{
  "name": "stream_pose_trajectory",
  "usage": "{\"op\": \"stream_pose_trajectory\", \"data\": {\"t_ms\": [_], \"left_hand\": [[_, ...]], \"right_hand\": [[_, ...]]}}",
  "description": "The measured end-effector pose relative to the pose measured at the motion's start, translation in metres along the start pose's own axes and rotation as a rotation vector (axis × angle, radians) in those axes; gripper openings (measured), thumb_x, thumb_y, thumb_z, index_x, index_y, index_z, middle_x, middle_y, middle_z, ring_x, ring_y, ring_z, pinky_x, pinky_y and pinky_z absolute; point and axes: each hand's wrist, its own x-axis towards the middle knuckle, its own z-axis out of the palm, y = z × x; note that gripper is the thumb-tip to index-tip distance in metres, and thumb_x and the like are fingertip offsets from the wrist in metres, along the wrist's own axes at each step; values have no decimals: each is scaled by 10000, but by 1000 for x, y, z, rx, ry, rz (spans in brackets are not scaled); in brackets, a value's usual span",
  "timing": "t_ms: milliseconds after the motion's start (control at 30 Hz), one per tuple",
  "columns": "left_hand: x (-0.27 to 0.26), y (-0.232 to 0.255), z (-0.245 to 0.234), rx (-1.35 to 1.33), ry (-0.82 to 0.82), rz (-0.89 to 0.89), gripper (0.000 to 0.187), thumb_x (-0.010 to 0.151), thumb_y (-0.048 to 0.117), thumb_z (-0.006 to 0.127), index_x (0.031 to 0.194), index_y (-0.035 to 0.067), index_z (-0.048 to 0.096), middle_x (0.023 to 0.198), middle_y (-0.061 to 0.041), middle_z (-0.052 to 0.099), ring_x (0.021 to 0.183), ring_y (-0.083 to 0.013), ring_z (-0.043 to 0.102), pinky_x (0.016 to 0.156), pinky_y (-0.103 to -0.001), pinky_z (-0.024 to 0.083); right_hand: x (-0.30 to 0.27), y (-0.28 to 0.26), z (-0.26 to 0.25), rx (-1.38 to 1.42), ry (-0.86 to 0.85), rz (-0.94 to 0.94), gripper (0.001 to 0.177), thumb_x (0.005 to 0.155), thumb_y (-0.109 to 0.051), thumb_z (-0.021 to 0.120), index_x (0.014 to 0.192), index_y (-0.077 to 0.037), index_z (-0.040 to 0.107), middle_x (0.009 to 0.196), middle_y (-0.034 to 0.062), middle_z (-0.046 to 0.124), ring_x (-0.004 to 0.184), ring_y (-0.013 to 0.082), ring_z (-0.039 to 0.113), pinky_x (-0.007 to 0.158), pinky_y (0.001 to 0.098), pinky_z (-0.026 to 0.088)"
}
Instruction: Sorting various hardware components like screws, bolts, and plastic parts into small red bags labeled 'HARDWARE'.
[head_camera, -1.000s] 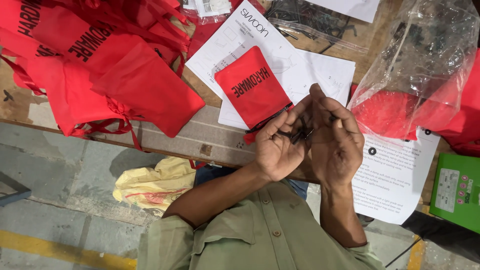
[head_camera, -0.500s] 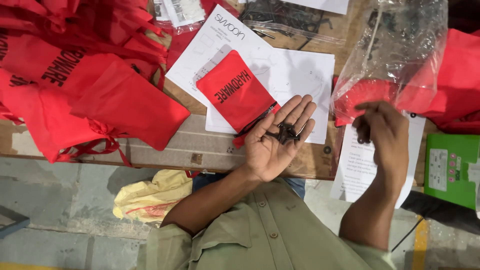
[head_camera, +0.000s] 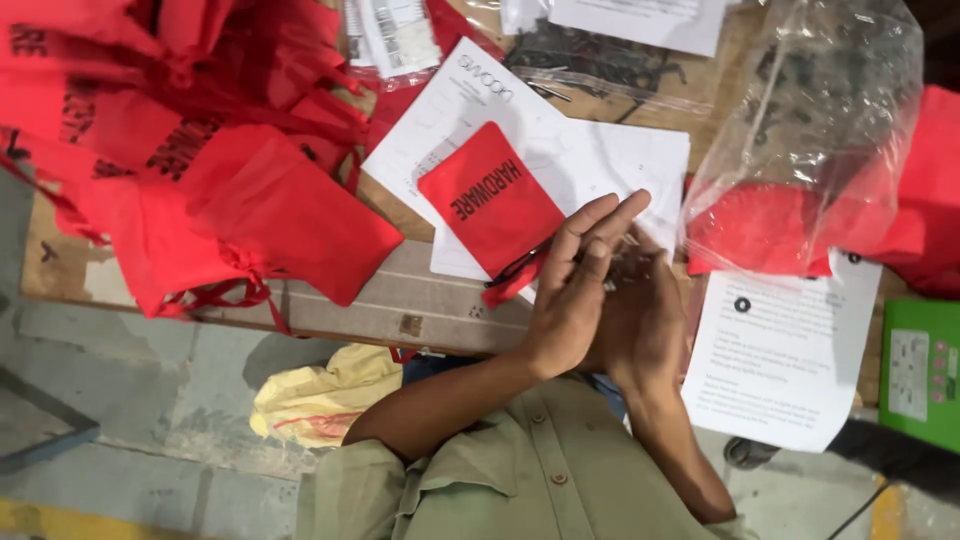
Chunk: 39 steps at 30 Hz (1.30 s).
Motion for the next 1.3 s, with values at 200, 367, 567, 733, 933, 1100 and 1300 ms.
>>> {"op": "stream_pose_trajectory", "data": {"t_ms": [200, 367, 567, 733, 933, 1100, 1300], "left_hand": [[2, 6, 1, 483, -36, 217, 395, 1225, 340, 330, 1524, 81, 326, 1591, -179, 486, 1524, -177, 400, 1262, -317, 340], [14, 13, -15, -39, 102, 93, 370, 1191, 271, 348, 1512, 88, 344, 1601, -219, 471, 1557, -290, 406, 1330, -425, 308], [12, 39, -38, -496, 122, 55, 372, 1182, 169, 371, 1525, 42, 436, 1637, -210, 403, 1593, -337, 318, 1374, -464, 245], [-5, 52, -48, -516, 141, 47, 469, 1174, 223, 310, 1567, -18, 394, 1694, -202, 339, 1639, -318, 233, 1382, -445, 217], [-26, 34, -50, -598, 179, -63, 549, 1147, 308, 349, 1602, 3, 377, 1695, -155, 356, 1548, -238, 352, 1272, -417, 325], [-40, -1, -64, -943, 39, -151, 542, 1262, 359, 327, 1647, -19, 385, 1518, -108, 490, 1460, -209, 431, 1236, -410, 359], [-31, 10, -46, -817, 131, -205, 488, 1183, 317, 368, 1589, 47, 392, 1700, -117, 358, 1570, -228, 350, 1307, -398, 288]], "right_hand": [[14, 20, -9, 398, 34, 394, 467, 1144, -349, 381, 1330, 34, 572, 1279, 169, 628, 1229, 290, 571, 1112, 434, 446], [16, 7, 11, 439, 13, 471, 514, 1115, -360, 375, 1350, 55, 567, 1315, 188, 615, 1251, 308, 556, 1128, 443, 422], [10, 3, 17, 604, -120, 416, 486, 1033, -201, 443, 1419, 85, 519, 1503, 259, 509, 1430, 360, 464, 1251, 470, 319], [7, -5, 20, 697, -311, 375, 587, 894, 4, 510, 1475, 76, 470, 1648, 291, 365, 1586, 386, 312, 1339, 506, 226], [4, -15, 27, 651, -380, 371, 676, 815, 133, 432, 1489, 79, 436, 1688, 307, 275, 1619, 417, 235, 1299, 499, 212], [-3, -25, 35, 213, -456, 185, 730, 791, 196, 362, 1505, 47, 400, 1714, 239, 267, 1628, 362, 241, 1326, 492, 236], [-3, -14, 28, 61, -573, 67, 690, 861, 249, 356, 1516, 48, 437, 1703, 239, 313, 1620, 348, 300, 1376, 493, 249]]}}
